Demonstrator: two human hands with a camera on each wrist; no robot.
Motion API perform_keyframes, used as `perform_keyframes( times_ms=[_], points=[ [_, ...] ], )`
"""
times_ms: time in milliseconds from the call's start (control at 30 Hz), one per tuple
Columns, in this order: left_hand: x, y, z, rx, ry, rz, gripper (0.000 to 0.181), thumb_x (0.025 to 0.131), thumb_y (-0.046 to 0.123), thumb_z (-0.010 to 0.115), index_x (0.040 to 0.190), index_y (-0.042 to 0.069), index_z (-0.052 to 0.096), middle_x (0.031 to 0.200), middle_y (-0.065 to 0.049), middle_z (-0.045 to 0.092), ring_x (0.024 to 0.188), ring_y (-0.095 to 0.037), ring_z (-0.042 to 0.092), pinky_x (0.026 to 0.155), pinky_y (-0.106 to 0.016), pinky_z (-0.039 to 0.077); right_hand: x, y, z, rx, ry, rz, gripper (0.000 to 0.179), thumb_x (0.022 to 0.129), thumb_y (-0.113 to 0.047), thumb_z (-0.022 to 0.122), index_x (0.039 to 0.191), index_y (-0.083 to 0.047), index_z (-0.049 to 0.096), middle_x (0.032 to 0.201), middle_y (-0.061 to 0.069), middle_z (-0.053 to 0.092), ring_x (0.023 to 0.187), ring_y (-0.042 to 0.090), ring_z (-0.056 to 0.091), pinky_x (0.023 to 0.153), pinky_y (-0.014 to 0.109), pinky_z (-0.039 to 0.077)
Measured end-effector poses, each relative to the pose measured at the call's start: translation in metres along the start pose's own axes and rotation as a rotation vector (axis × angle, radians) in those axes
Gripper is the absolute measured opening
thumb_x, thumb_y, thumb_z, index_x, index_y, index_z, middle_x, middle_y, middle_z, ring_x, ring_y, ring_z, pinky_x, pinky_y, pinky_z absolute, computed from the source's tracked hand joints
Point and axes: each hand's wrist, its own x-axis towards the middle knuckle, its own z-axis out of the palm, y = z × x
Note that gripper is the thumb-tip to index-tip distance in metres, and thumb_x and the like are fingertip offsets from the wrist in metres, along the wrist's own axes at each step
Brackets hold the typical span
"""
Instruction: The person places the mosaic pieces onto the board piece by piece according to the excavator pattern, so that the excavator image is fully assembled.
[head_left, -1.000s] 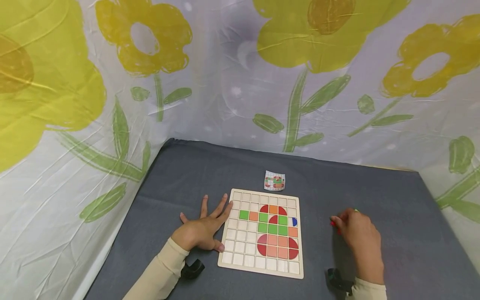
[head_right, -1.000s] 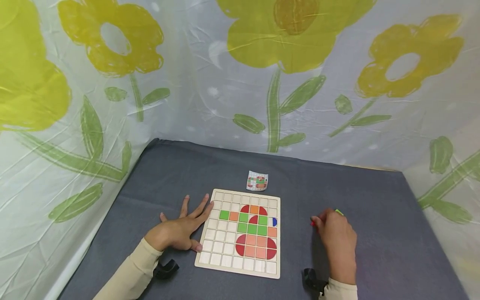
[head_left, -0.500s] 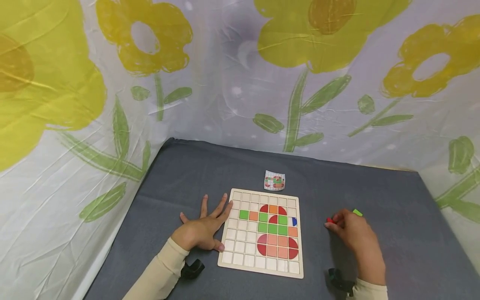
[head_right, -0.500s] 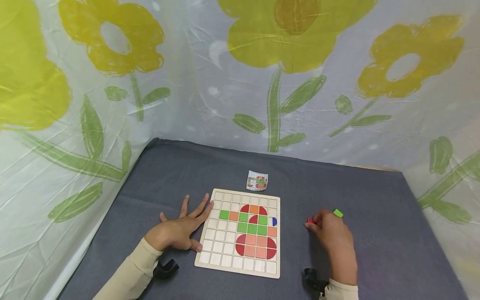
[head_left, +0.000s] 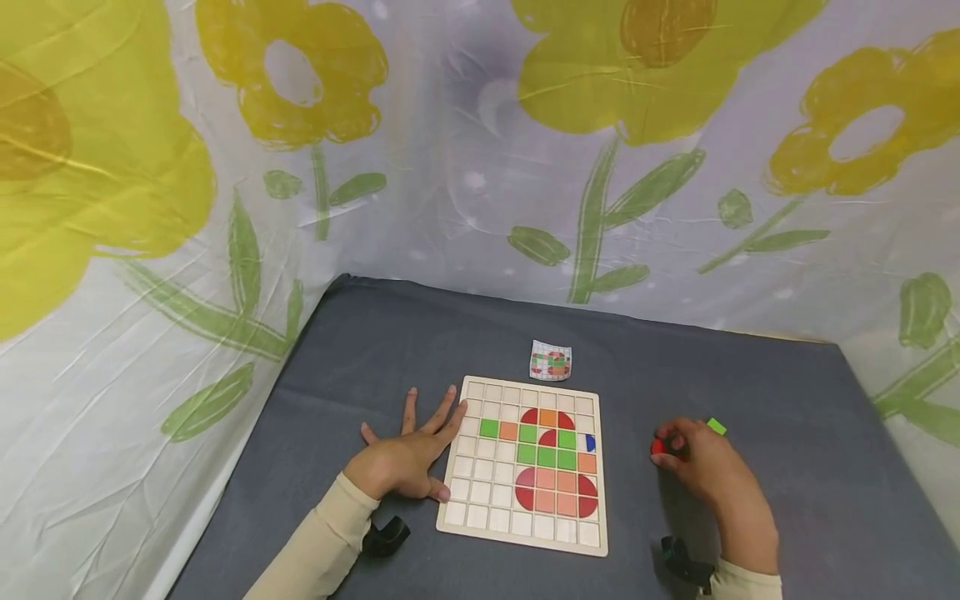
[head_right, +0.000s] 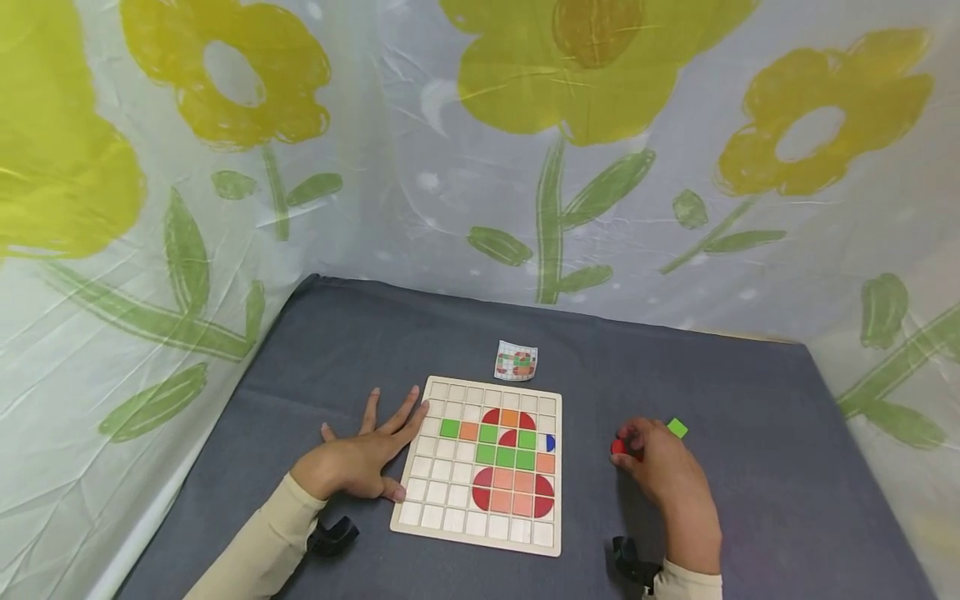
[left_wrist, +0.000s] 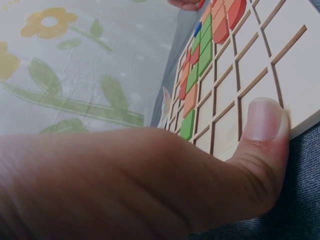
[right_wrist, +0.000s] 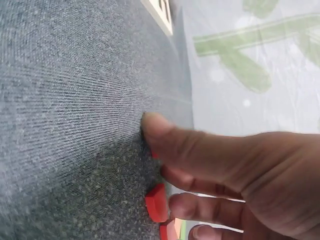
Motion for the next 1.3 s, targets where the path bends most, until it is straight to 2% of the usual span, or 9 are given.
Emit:
perform_keyframes(
  times_ms=[200,333,533,700,1033,1300],
  points=[
    [-0.001,0.001,0.0,0.007,-0.001,-0.002,0.127,0.079,0.039,0.093,0.172,0.034,0.006,0.178,0.01,-0.013,0.158,-0.044,-0.025,0.094,-0.098,-0.001,0.002,-0.006,-0.001,0.028,-0.057,0.118,0.029,0.089,-0.022,0.088,0.101,-0.005,0.067,0.091,0.003,0.069,0.083,0.02,0.064,0.074,0.044,0.053],
    [-0.001,0.001,-0.001,0.007,0.002,0.001,0.127,0.079,0.039,0.093,0.172,0.034,0.007,0.178,0.009,-0.012,0.158,-0.044,-0.025,0.093,-0.099,-0.001,0.002,-0.009,-0.001,0.046,-0.061,0.13,0.028,0.091,-0.022,0.086,0.097,-0.005,0.064,0.087,0.002,0.068,0.077,0.018,0.06,0.068,0.038,0.049],
    [0.0,0.001,-0.001,0.012,0.0,-0.004,0.127,0.079,0.039,0.093,0.172,0.034,0.007,0.178,0.01,-0.013,0.158,-0.044,-0.025,0.094,-0.099,0.0,0.002,-0.015,-0.001,0.055,-0.002,0.017,0.017,0.095,-0.017,0.081,0.096,-0.007,0.066,0.081,0.0,0.066,0.072,0.017,0.054,0.064,0.035,0.045],
    [0.0,0.001,0.0,0.013,-0.001,-0.006,0.128,0.078,0.039,0.093,0.172,0.034,0.007,0.178,0.009,-0.013,0.158,-0.044,-0.025,0.093,-0.099,0.0,0.008,-0.033,-0.003,0.06,0.035,-0.043,0.016,0.097,-0.017,0.079,0.097,-0.008,0.066,0.081,0.0,0.064,0.072,0.017,0.055,0.061,0.034,0.046],
    [-0.001,0.0,0.0,0.009,0.001,0.006,0.127,0.079,0.04,0.093,0.172,0.034,0.007,0.178,0.009,-0.013,0.158,-0.045,-0.025,0.093,-0.099,0.0,0.025,-0.081,0.002,0.131,0.03,-0.145,0.017,0.101,-0.019,0.074,0.1,-0.009,0.061,0.091,0.002,0.065,0.072,0.015,0.059,0.061,0.033,0.049],
    [-0.001,0.001,0.0,0.003,0.004,0.006,0.127,0.079,0.039,0.093,0.172,0.034,0.007,0.178,0.009,-0.013,0.158,-0.045,-0.025,0.093,-0.099,0.0,0.038,-0.117,0.017,0.15,0.013,-0.255,0.017,0.098,-0.012,0.077,0.098,-0.009,0.06,0.085,0.001,0.064,0.068,0.013,0.056,0.058,0.029,0.049]
  ],
)
